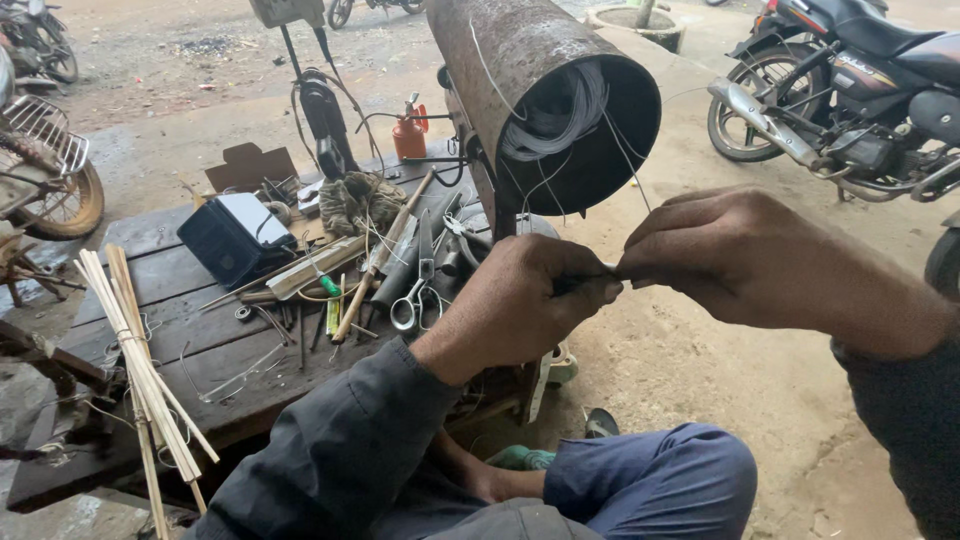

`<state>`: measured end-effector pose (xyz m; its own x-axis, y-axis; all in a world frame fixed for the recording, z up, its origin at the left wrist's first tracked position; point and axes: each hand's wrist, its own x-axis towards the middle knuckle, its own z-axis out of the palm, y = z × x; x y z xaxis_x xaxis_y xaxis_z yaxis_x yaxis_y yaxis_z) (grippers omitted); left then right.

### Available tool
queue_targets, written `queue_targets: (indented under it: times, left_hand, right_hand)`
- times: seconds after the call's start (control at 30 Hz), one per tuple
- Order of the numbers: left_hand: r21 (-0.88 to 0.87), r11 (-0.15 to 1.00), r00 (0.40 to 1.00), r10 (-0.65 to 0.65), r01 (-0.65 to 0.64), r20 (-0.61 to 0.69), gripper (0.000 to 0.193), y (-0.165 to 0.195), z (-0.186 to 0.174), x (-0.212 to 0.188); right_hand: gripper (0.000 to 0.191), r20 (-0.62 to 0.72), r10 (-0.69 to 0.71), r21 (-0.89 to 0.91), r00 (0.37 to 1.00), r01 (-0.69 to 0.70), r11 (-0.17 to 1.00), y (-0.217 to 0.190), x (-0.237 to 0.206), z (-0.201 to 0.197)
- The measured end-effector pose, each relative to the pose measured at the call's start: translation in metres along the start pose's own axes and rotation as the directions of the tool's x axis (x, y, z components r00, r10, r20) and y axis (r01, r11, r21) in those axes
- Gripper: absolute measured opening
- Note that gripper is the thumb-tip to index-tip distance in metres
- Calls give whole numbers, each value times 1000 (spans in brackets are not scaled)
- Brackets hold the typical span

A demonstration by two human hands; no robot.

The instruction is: The person pulls wire from a spool, cuts it with shears, and twists two strands together using pliers. They repeat this process to form multiple twisted wire segments, placing the finished pieces on the workbench.

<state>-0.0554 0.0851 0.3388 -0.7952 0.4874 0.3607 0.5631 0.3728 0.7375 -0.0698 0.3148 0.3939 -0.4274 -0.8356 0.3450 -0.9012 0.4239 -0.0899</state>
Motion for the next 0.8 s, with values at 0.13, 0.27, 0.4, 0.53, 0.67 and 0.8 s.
queue_targets:
  times: [0.13, 0.27, 0.4, 0.53, 0.67, 0.8]
  left_hand:
    - [148, 979, 983, 155, -140, -95, 21, -9, 9, -7]
    - [431, 843, 921, 385, -322, -64, 19, -27, 14, -9]
    - [549, 730, 875, 484, -408, 6, 16, -42, 3, -1]
    - [699, 552, 764, 645, -454, -13, 27, -43, -14, 6]
    - [740, 495, 761, 648, -455, 35, 34, -36, -27, 9]
    - [781, 424, 837, 502, -460, 220, 22, -32, -43, 24]
  right_hand:
    - [22, -26, -89, -7, 996, 89, 996, 8, 2, 2]
    - [21, 33, 52, -132, 998, -47, 990, 9, -2, 7]
    - [18, -36, 32, -232, 999, -40, 972, 8, -15, 6]
    - [17, -74, 30, -267, 997, -49, 963, 14, -24, -2]
    - [19, -83, 31, -296, 996, -54, 954, 21, -29, -11]
    - [21, -103, 28, -281, 994, -56, 958, 19, -35, -10]
